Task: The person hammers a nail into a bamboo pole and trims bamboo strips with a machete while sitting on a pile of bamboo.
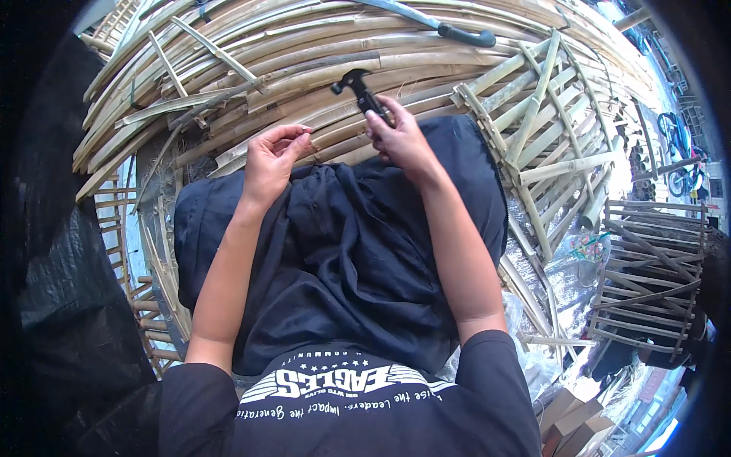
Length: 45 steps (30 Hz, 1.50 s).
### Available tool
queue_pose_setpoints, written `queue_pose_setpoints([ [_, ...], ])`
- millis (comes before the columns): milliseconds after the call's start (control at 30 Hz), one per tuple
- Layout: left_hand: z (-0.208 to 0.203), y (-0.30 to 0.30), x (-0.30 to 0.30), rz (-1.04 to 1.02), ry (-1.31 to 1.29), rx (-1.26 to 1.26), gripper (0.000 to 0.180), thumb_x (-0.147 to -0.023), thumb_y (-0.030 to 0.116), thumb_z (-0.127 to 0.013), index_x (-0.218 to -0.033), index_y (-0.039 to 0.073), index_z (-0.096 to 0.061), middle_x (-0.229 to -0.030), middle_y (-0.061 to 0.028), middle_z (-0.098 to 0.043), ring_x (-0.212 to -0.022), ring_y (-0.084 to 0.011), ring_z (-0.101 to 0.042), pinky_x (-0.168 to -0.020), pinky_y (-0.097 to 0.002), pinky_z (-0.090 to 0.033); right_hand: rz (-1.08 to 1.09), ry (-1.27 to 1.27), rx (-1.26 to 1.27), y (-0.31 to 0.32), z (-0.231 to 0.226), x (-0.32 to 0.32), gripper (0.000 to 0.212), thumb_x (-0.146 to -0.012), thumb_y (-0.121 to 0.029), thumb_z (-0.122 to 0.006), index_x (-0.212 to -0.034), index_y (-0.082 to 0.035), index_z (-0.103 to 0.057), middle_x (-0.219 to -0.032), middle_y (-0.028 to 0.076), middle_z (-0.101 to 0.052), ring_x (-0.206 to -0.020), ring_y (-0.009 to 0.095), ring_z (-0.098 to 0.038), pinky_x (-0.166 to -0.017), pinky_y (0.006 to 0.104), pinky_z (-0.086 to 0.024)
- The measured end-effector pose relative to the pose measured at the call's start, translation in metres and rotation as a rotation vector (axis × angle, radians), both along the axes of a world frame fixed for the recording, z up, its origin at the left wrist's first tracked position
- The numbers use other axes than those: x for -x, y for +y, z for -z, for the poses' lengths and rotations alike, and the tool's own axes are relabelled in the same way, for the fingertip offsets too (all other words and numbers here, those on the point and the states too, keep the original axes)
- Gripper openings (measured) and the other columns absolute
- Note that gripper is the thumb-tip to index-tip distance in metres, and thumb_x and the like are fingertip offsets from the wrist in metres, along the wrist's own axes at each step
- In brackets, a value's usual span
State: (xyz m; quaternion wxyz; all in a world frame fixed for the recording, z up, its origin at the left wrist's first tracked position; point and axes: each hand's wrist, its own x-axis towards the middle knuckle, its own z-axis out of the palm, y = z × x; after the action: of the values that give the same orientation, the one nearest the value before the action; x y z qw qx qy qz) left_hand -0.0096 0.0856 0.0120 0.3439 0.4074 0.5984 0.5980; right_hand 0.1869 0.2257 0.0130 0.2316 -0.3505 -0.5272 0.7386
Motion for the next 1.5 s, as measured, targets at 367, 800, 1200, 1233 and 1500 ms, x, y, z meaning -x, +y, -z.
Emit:
queue_pose_setpoints([
  [367, -0.03, -0.047, -0.077, 0.045, -0.349, 0.064, 0.012, -0.088, 0.0, -0.073, -0.1, -0.002, -0.07, -0.092, -0.0057, -0.072, -0.083, -0.009, -0.067, -0.078, -0.022, -0.054, 0.148, 0.29, 0.012, -0.07, -0.052, -0.048, 0.032, -0.098, -0.012, -0.063, -0.126, -0.005, -0.049, -0.093, 0.006, -0.061, -0.073, 0.009, -0.058, -0.056, 0.0236, -0.046],
  [800, -0.057, -0.075, -0.189, 0.512, -0.108, 0.045, 0.011, -0.08, -0.001, -0.076, -0.086, -0.002, -0.067, -0.083, -0.0077, -0.072, -0.077, -0.0127, -0.069, -0.074, -0.0258, -0.053, 0.534, 0.359, 0.172, -0.207, -0.041, -0.179, 0.03, -0.086, 0.003, -0.072, -0.105, -0.006, -0.051, -0.099, 0.016, -0.066, -0.056, 0.007, -0.054, -0.045, 0.0189, -0.041],
  [1200, -0.054, -0.083, -0.21, 0.668, -0.122, -0.049, 0.028, -0.079, 0.002, -0.079, -0.101, 0.0, -0.063, -0.087, -0.0095, -0.071, -0.085, -0.0171, -0.072, -0.077, -0.0278, -0.054, 0.702, 0.282, 0.104, -0.234, -0.054, -0.217, 0.033, -0.086, 0.001, -0.074, -0.106, -0.008, -0.05, -0.091, 0.014, -0.065, -0.051, 0.007, -0.05, -0.045, 0.0219, -0.039],
  [1233, -0.05, -0.083, -0.212, 0.646, -0.12, -0.074, 0.029, -0.078, 0.002, -0.079, -0.103, 0.0, -0.063, -0.088, -0.0099, -0.072, -0.086, -0.0175, -0.072, -0.079, -0.0282, -0.054, 0.739, 0.258, 0.07, -0.234, -0.054, -0.227, 0.032, -0.086, 0.002, -0.074, -0.106, -0.008, -0.051, -0.091, 0.013, -0.065, -0.051, 0.007, -0.05, -0.045, 0.022, -0.04],
  [1500, 0.01, -0.076, -0.198, 0.581, -0.436, 0.106, 0.011, -0.096, 0.001, -0.061, -0.106, -0.003, -0.06, -0.084, -0.0087, -0.067, -0.069, -0.0125, -0.067, -0.066, -0.0244, -0.055, 1.074, -0.587, -0.222, -0.25, 0.001, -0.334, 0.025, -0.083, -0.002, -0.079, -0.097, -0.006, -0.058, -0.082, 0.003, -0.067, -0.054, 0.003, -0.051, -0.046, 0.0203, -0.04],
])
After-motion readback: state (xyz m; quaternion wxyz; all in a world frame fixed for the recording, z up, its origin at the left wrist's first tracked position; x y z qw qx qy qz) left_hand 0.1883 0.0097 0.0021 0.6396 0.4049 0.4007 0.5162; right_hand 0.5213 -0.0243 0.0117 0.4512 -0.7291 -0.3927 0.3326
